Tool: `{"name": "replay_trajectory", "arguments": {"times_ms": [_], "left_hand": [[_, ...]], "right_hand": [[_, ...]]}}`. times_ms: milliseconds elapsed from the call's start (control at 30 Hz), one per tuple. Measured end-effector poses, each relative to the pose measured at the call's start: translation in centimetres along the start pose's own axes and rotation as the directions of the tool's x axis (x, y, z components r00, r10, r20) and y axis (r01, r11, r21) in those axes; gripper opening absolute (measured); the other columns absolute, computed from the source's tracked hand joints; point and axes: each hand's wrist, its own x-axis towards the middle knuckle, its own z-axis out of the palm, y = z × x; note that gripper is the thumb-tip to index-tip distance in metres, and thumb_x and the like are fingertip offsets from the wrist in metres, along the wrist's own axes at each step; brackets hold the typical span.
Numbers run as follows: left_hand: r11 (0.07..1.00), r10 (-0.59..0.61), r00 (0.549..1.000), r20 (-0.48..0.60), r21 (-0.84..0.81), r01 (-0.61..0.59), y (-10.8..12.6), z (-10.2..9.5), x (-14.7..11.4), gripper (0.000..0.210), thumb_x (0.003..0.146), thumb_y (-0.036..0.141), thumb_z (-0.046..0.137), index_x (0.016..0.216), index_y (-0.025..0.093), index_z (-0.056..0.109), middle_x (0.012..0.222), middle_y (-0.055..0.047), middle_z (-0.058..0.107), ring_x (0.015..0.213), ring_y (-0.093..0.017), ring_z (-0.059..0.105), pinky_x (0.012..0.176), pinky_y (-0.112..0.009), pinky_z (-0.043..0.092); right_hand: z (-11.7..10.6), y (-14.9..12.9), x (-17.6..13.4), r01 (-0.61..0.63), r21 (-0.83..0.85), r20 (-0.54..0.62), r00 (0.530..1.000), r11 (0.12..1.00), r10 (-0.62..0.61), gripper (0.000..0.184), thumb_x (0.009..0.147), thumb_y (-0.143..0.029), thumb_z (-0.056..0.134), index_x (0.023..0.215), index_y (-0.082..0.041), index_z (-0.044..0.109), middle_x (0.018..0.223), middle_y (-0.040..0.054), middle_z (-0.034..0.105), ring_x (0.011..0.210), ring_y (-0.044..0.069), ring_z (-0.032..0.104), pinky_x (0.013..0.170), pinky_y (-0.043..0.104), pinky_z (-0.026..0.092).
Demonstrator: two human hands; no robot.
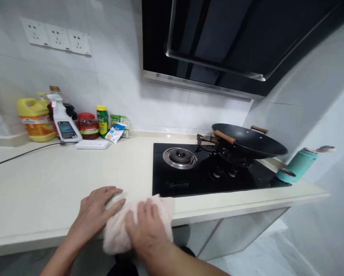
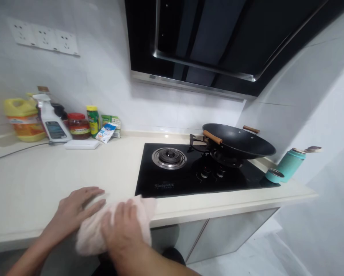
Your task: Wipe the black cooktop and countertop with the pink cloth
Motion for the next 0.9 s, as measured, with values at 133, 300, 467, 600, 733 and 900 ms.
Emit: {"name": "replay_trajectory", "arguments": {"times_ms": [133, 300, 467, 600, 733, 900], "left_hand": [[0.99, 0.012, 0.998, -0.06, -0.143, -0.021, -1.5, 0.0, 0.3, 0.058, 0.081, 0.076, 0.054, 0.108, 0.029, 0.075, 0.12, -0.005, 0.075, 0.114, -0.029, 0.068, 0.104, -0.045, 0.051], [0.998, 0.049, 0.998, -0.051, -0.046, -0.051, -1.5, -0.2, 0.3, 0.049, 0.081, 0.07, 0.058, 0.106, 0.032, 0.076, 0.117, -0.003, 0.077, 0.112, -0.03, 0.069, 0.104, -0.047, 0.052], [1.0, -0.013, 0.999, -0.046, -0.008, 0.013, -0.3, -0.7, 0.4, 0.044, 0.08, 0.068, 0.057, 0.101, 0.035, 0.076, 0.114, 0.001, 0.078, 0.11, -0.031, 0.07, 0.102, -0.051, 0.055], [0.998, -0.064, 0.997, -0.031, 0.006, 0.064, 0.1, -0.8, 0.7, 0.044, 0.08, 0.071, 0.054, 0.097, 0.037, 0.076, 0.111, 0.003, 0.079, 0.106, -0.032, 0.072, 0.097, -0.051, 0.058], [0.995, -0.101, 0.995, -0.019, 0.026, 0.101, 0.0, -0.8, 0.9, 0.043, 0.079, 0.073, 0.054, 0.096, 0.039, 0.076, 0.108, 0.004, 0.08, 0.104, -0.033, 0.072, 0.094, -0.052, 0.058], [0.987, -0.158, 0.987, 0.02, 0.04, 0.157, 0.3, -1.2, 1.1, 0.045, 0.08, 0.074, 0.053, 0.098, 0.039, 0.076, 0.111, 0.005, 0.08, 0.1, -0.031, 0.073, 0.089, -0.049, 0.06]], "right_hand": [[-2.1, -1.0, 3.0, 0.121, 0.082, 0.072, 0.989, 0.989, -0.127, 0.039, 0.1, -0.025, 0.046, 0.137, -0.012, 0.045, 0.132, 0.0265, 0.061, 0.123, 0.036, 0.059, 0.097, 0.057, 0.048], [-4.6, 4.3, -0.1, 0.071, 0.218, 0.076, 0.993, 0.973, -0.09, 0.054, 0.094, -0.043, 0.059, 0.143, -0.028, 0.045, 0.136, 0.0139, 0.06, 0.127, 0.032, 0.055, 0.099, 0.046, 0.049], [-5.9, 11.9, -7.6, -0.121, 0.198, 0.245, 0.967, 0.973, 0.07, 0.087, 0.07, -0.033, 0.085, 0.147, -0.03, 0.044, 0.148, 0.0174, 0.051, 0.137, 0.038, 0.046, 0.105, 0.052, 0.042], [-7.1, 18.5, -14.2, -0.302, -0.001, 0.215, 0.931, 0.953, 0.296, 0.074, 0.071, -0.02, 0.082, 0.139, -0.026, 0.055, 0.148, 0.0198, 0.051, 0.139, 0.038, 0.044, 0.105, 0.054, 0.039], [-8.6, 25.0, -19.4, -0.369, -0.122, 0.162, 0.908, 0.921, 0.386, 0.059, 0.075, -0.02, 0.077, 0.132, -0.02, 0.06, 0.145, 0.0213, 0.052, 0.138, 0.037, 0.043, 0.105, 0.053, 0.038], [-12.0, 31.1, -23.1, -0.459, -0.18, 0.264, 0.83, 0.87, 0.492, 0.062, 0.071, -0.01, 0.065, 0.132, -0.018, 0.06, 0.143, 0.0197, 0.054, 0.133, 0.036, 0.048, 0.104, 0.051, 0.04]]}}
